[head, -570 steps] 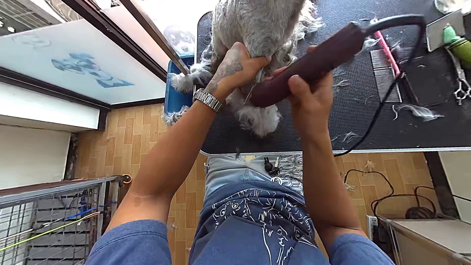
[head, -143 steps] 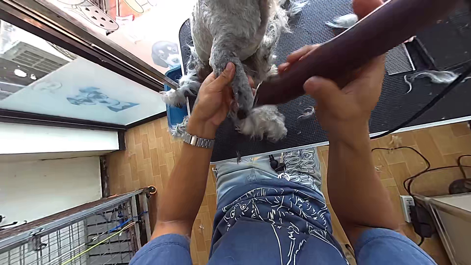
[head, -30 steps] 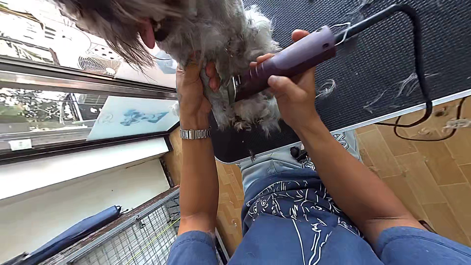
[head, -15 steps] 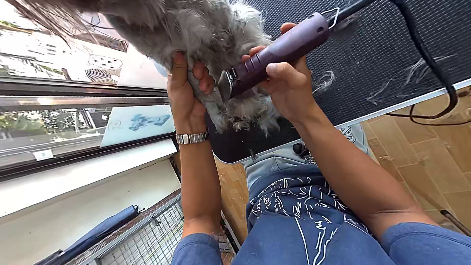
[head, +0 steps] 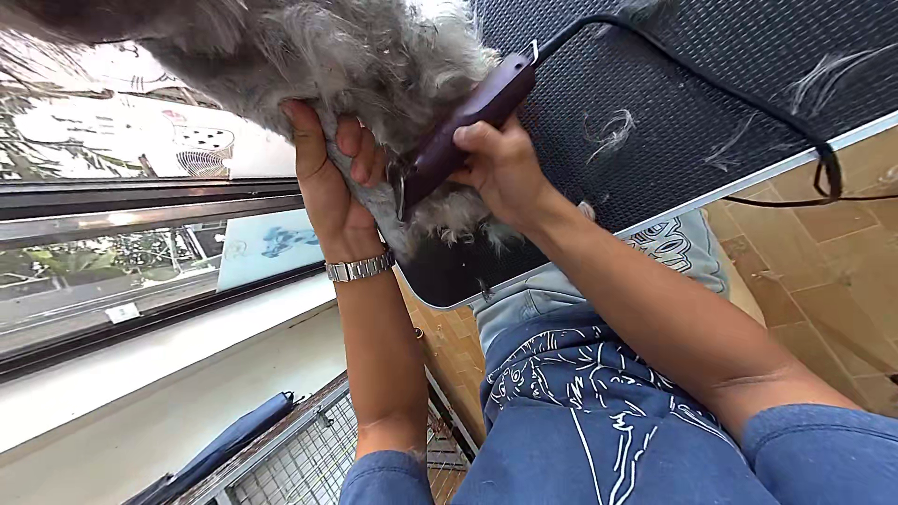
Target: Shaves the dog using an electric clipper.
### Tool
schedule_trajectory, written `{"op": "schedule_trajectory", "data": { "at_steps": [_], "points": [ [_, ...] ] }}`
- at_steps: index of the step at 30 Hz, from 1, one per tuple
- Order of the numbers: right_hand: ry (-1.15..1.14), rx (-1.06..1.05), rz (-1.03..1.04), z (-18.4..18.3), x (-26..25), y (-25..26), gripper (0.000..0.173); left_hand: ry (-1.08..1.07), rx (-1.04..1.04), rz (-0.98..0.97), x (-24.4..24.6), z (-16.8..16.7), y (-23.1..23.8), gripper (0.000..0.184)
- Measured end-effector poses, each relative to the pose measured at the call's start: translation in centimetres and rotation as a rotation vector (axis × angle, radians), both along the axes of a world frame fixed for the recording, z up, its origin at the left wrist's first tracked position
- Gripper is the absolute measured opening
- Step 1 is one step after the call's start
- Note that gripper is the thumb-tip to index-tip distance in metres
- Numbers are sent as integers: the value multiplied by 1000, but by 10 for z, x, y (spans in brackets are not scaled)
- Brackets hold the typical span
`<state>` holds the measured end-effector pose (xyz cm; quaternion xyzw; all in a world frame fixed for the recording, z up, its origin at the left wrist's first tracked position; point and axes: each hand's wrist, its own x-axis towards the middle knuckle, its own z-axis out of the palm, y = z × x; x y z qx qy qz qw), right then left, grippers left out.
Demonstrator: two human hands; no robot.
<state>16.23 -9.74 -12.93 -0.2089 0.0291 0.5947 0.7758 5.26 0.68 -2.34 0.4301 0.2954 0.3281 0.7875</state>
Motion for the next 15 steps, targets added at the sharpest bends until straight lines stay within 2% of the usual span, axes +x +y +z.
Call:
{"op": "schedule_trajectory", "data": {
  "at_steps": [4,8,12,15],
  "points": [
    [-64,-57,-55,-5,-1,-5,58,18,8,-3,-4,1,1,58],
    [2,-59,-115,-3,5,-6,54,-6,-15,-11,-3,1,0,59],
    [-163,-36,127,6,8,4,65,-20,-20,-40,-1,1,0,61],
    [-265,-87,206,6,28,15,59,6,-14,-66,-6,2,1,62]
  ]
}}
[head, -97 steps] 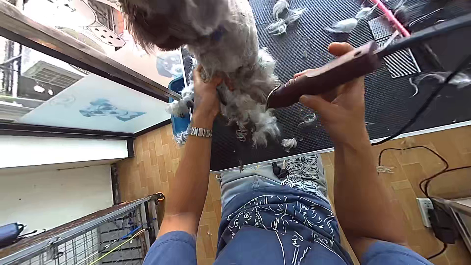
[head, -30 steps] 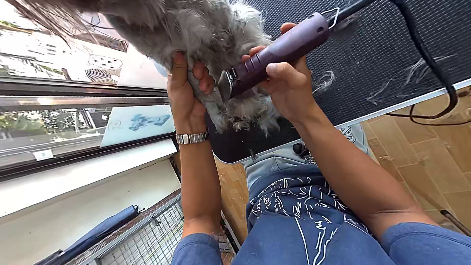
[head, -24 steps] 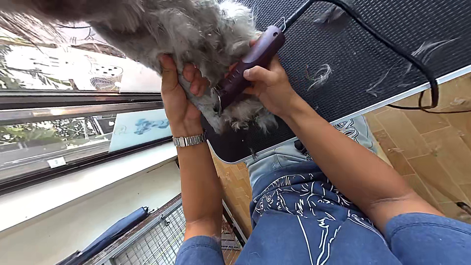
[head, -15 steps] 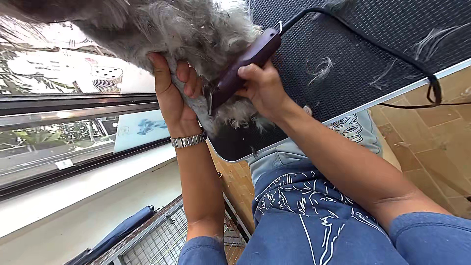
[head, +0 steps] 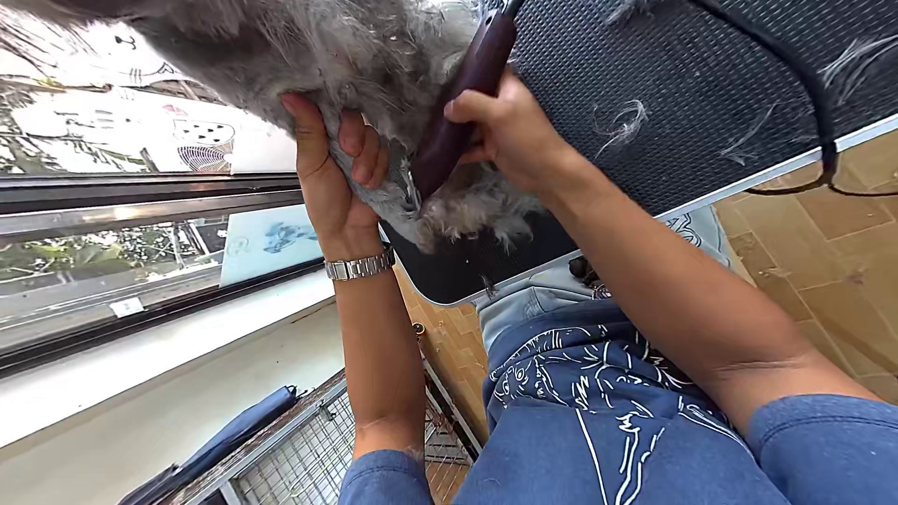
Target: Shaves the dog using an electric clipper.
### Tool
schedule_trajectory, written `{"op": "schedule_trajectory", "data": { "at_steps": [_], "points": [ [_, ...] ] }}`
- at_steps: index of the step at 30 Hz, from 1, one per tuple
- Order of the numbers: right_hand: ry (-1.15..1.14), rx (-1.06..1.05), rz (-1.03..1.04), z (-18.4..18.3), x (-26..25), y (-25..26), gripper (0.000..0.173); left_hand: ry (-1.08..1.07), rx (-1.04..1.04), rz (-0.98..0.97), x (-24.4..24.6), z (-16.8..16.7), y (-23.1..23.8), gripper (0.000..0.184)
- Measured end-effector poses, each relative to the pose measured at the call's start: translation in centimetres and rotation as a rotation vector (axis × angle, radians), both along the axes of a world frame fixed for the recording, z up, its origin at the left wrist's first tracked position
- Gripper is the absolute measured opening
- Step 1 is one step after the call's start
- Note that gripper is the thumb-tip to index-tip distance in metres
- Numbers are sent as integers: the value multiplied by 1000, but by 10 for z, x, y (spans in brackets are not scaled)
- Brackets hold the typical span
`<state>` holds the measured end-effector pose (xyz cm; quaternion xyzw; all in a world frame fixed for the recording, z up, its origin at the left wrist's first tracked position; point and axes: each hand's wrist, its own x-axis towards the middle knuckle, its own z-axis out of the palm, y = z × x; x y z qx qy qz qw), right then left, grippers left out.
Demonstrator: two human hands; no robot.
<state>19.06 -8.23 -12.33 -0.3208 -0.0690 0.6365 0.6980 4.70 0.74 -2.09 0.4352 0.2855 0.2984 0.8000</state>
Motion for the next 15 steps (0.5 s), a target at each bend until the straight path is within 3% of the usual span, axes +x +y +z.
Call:
{"op": "schedule_trajectory", "data": {
  "at_steps": [4,10,15],
  "points": [
    [99,8,-92,2,5,2,53,-21,-29,-8,1,1,1,62],
    [20,97,82,1,0,-2,55,-24,-47,-43,-1,-1,1,62],
    [-35,109,-246,6,14,-24,61,69,62,48,0,1,-3,53]
  ]
}}
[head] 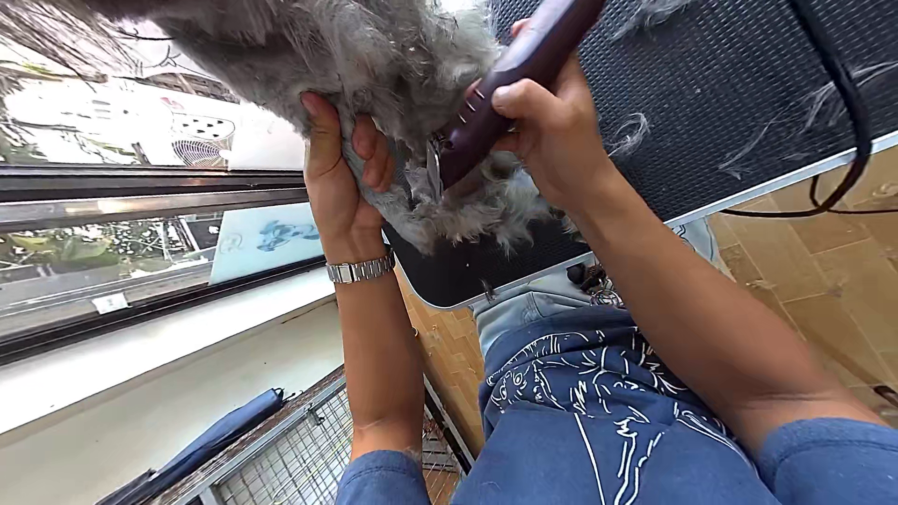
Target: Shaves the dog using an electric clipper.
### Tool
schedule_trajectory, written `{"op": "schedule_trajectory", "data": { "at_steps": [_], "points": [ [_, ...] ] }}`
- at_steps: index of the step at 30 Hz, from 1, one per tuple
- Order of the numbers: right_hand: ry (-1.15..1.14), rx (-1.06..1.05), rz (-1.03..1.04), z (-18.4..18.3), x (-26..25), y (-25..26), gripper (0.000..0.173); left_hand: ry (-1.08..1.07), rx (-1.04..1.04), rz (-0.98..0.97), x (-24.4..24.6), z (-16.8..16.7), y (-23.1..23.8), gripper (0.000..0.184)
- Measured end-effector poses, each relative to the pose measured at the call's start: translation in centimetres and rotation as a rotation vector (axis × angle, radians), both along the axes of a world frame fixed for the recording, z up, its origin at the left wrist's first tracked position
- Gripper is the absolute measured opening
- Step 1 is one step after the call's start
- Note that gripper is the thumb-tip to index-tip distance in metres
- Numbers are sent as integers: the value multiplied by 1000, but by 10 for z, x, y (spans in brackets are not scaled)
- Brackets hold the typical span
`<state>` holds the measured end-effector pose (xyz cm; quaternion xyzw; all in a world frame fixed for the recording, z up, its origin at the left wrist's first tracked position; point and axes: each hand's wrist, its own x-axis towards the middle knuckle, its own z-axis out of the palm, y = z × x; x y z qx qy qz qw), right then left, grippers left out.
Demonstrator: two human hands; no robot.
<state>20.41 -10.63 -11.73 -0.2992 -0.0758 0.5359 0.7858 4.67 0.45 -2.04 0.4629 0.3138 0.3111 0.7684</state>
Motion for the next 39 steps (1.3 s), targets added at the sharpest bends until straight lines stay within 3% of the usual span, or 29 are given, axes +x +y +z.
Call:
{"op": "schedule_trajectory", "data": {
  "at_steps": [4,8,11,15,18,21,24,29,32,39],
  "points": [
    [-206,180,-211,15,-29,-27,71,61,64,65,7,-1,-3,46],
    [-383,303,-109,6,-37,-32,74,48,15,14,6,4,-3,50],
    [-292,302,-112,-7,-22,-31,68,63,14,-22,3,6,-2,51],
    [-64,365,-130,5,-10,-34,67,48,-17,-55,3,4,-2,53],
    [-74,436,-83,1,-21,-22,67,-33,-103,-101,3,4,-2,60],
    [-30,331,58,-12,-19,-14,66,-75,-147,-138,1,5,0,62],
    [113,298,75,-18,-5,-5,62,-134,-219,-179,-3,5,4,61],
    [177,178,198,-8,-13,17,55,-182,-255,-179,1,7,5,61],
    [78,26,355,-3,-15,20,35,-152,-235,-165,0,9,5,58],
    [146,-6,255,-3,-7,21,35,-138,-189,-115,8,10,3,58]
  ]
}}
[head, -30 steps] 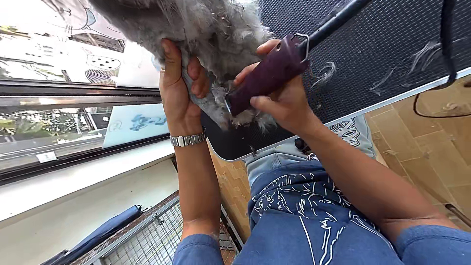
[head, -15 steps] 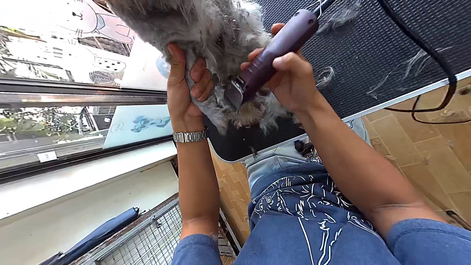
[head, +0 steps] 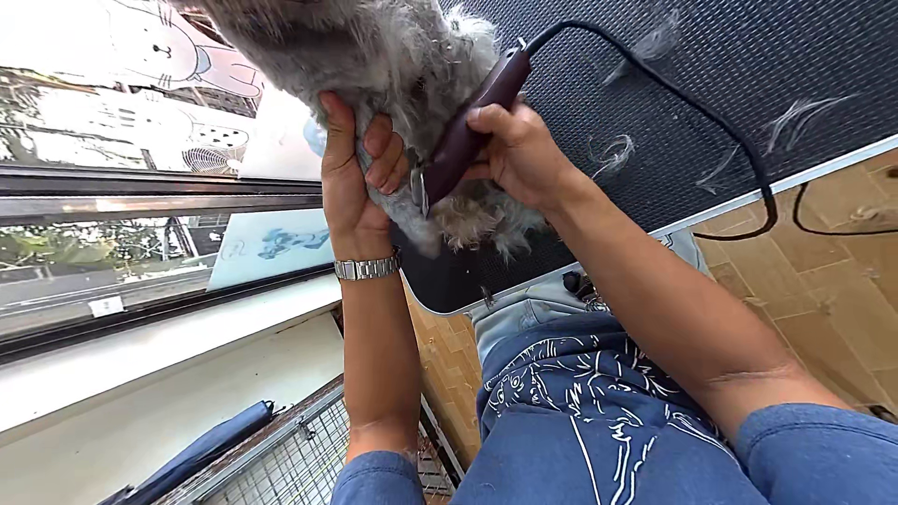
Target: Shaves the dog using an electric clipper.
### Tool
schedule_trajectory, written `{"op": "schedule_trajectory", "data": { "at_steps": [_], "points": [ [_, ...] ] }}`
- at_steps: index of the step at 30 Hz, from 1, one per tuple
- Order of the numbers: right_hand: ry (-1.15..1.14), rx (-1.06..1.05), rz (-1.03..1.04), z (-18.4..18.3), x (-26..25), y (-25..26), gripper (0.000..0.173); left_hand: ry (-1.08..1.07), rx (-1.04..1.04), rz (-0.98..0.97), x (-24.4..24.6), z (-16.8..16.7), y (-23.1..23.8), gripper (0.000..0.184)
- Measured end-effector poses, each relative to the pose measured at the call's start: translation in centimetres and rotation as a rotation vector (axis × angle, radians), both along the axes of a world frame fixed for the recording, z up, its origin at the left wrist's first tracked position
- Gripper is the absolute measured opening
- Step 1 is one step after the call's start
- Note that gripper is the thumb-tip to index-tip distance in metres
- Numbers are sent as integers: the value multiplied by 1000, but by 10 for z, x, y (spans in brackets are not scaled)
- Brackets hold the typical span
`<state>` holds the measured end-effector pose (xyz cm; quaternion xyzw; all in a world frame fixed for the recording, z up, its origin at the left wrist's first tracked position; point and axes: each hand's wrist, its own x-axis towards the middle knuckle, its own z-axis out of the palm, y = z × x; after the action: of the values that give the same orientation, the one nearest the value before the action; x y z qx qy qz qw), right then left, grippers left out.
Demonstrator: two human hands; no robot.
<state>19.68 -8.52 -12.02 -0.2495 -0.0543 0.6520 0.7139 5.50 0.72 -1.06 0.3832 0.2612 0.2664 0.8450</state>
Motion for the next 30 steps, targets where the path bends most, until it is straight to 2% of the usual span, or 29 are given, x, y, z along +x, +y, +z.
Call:
{"op": "schedule_trajectory", "data": {
  "at_steps": [4,7,12,15,18,21,24,27,30],
  "points": [
    [-127,-30,-79,-2,15,-9,45,70,63,132,5,4,-23,62],
    [-218,-49,-185,-5,47,-20,51,89,88,182,-8,-2,-55,67],
    [-315,-26,-256,-1,84,-51,50,44,162,181,-53,-26,-95,44],
    [-340,-33,-276,1,91,-63,44,174,273,243,-69,-36,-105,28],
    [-372,-31,-268,5,89,-69,36,327,421,333,-69,-43,-111,29],
    [-389,-8,-258,11,88,-72,32,500,683,409,-66,-50,-117,28],
    [-446,-19,-238,11,95,-80,30,684,913,425,-69,-55,-147,28],
    [-513,-45,-256,10,104,-85,31,718,1064,491,-73,-54,-176,30],
    [-583,-81,-245,12,105,-92,32,742,1129,582,-83,-47,-183,29]
  ]
}}
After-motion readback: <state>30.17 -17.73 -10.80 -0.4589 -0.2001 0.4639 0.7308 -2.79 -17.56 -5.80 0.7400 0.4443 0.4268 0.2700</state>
